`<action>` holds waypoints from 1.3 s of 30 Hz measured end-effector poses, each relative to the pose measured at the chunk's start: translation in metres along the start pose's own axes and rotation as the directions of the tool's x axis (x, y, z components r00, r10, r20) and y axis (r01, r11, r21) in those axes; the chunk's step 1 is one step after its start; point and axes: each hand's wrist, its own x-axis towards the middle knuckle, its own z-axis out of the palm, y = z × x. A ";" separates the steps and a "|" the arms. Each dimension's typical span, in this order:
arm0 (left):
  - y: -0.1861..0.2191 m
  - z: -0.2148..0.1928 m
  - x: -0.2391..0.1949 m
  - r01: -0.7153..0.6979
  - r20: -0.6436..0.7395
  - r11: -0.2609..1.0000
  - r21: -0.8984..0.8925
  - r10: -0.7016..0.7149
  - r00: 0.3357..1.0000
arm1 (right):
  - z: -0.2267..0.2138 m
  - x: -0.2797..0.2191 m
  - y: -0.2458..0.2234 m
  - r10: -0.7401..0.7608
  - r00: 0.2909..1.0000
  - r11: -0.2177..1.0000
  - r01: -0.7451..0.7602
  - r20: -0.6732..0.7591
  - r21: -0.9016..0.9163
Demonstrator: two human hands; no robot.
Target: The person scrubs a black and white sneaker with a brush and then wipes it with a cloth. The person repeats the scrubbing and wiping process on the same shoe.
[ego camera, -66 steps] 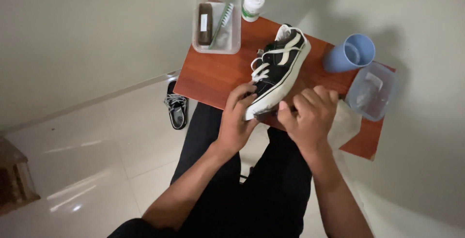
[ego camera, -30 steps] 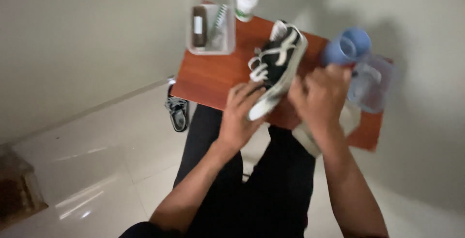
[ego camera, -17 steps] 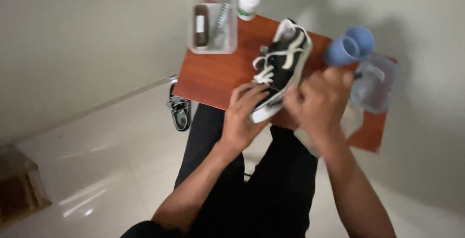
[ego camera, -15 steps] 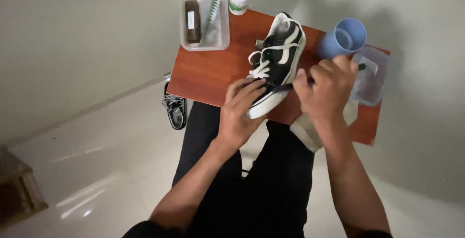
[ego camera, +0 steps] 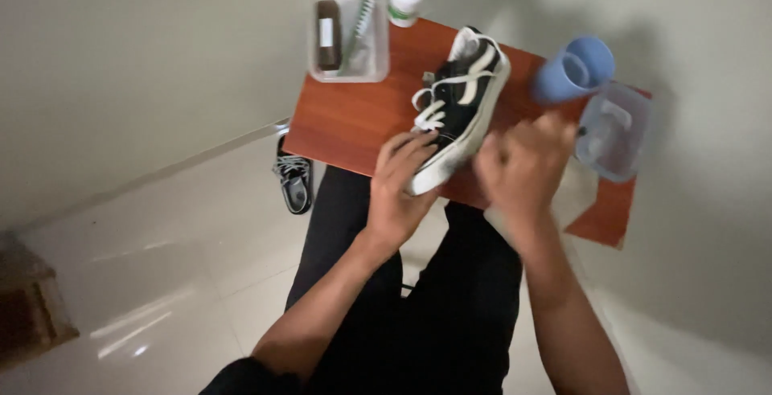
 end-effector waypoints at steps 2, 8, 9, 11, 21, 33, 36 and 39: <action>-0.005 -0.003 -0.002 -0.005 -0.009 1.000 0.009 0.005 1.000 | -0.001 0.011 -0.022 -0.066 0.998 0.998 0.066 -0.024 0.017; 0.011 -0.004 0.005 0.004 -0.044 0.999 -0.045 -0.006 0.999 | -0.004 0.012 -0.033 -0.046 0.997 0.996 0.050 -0.060 0.068; 0.015 -0.002 0.005 0.017 -0.042 0.998 -0.054 -0.019 0.999 | -0.011 0.014 -0.052 -0.100 0.993 0.993 0.103 -0.068 0.050; 0.017 -0.001 0.007 0.020 -0.007 0.996 -0.087 -0.020 1.000 | -0.012 0.012 -0.019 -0.037 0.996 0.999 0.039 -0.079 0.016; 0.024 0.007 0.015 0.049 -0.058 0.995 -0.088 -0.054 0.997 | -0.043 0.056 -0.057 -0.205 0.975 0.977 0.198 -0.091 -0.079; 0.017 -0.003 0.007 0.062 -0.010 0.994 -0.095 -0.063 0.998 | 0.018 0.021 0.034 -0.066 0.997 0.996 0.064 -0.041 -0.060; 0.015 -0.003 -0.001 0.067 -0.020 0.994 -0.084 -0.069 0.997 | -0.012 0.035 -0.043 -0.147 0.988 0.989 0.148 -0.041 0.019; 0.010 -0.002 0.001 0.042 -0.009 0.995 -0.094 -0.043 0.999 | 0.033 0.005 0.041 -0.047 0.995 0.996 0.040 -0.092 -0.084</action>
